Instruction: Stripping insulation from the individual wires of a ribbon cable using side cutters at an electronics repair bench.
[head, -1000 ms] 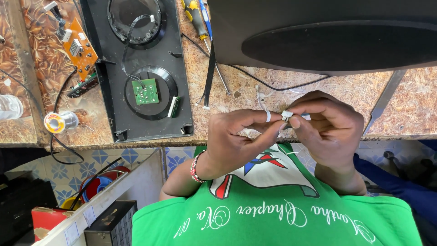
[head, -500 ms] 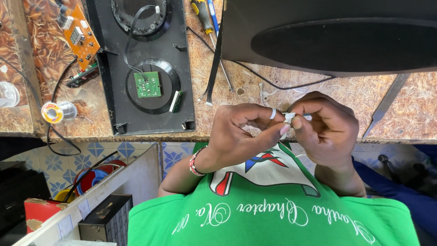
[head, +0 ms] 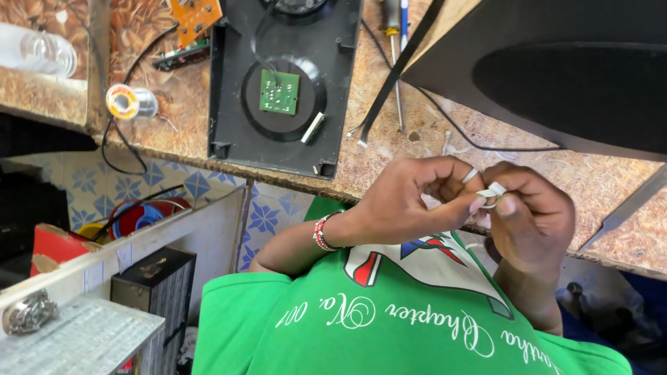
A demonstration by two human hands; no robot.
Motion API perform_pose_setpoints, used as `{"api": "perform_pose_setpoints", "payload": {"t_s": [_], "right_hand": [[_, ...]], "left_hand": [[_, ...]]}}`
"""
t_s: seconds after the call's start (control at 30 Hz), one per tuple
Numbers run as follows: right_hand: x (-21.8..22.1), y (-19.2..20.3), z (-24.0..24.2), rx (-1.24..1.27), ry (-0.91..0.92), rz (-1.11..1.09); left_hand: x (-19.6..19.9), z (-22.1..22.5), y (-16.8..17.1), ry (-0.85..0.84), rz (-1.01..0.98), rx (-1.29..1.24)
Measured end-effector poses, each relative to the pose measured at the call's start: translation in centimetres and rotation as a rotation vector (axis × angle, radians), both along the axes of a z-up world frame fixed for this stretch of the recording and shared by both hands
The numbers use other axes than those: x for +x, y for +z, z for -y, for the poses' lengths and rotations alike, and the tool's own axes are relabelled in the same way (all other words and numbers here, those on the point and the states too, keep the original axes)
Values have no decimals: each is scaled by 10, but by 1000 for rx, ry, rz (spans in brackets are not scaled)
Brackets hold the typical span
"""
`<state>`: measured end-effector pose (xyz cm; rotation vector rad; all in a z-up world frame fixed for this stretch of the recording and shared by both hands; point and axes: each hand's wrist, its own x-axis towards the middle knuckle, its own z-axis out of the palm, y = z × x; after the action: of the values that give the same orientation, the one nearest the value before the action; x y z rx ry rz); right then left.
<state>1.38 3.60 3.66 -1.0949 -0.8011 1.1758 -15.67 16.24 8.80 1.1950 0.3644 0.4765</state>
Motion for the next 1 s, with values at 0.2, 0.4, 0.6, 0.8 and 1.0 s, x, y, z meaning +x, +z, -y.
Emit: {"api": "perform_pose_setpoints", "payload": {"t_s": [0.2, 0.4, 0.6, 0.8, 1.0], "right_hand": [[-18, 1, -4, -27, -301, 386], [-27, -2, -8, -113, -327, 354], [-12, -11, -5, -219, 4, -202], [1, -24, -10, -200, 249, -384], [-24, 4, -18, -106, 15, -4]], "left_hand": [[-5, 2, -16, 269, -49, 257], [-12, 6, -34, 326, -88, 280], [-21, 6, -42, 163, -34, 182], [-28, 7, -55, 31, -13, -115], [-31, 2, -42, 91, -1, -94]]}}
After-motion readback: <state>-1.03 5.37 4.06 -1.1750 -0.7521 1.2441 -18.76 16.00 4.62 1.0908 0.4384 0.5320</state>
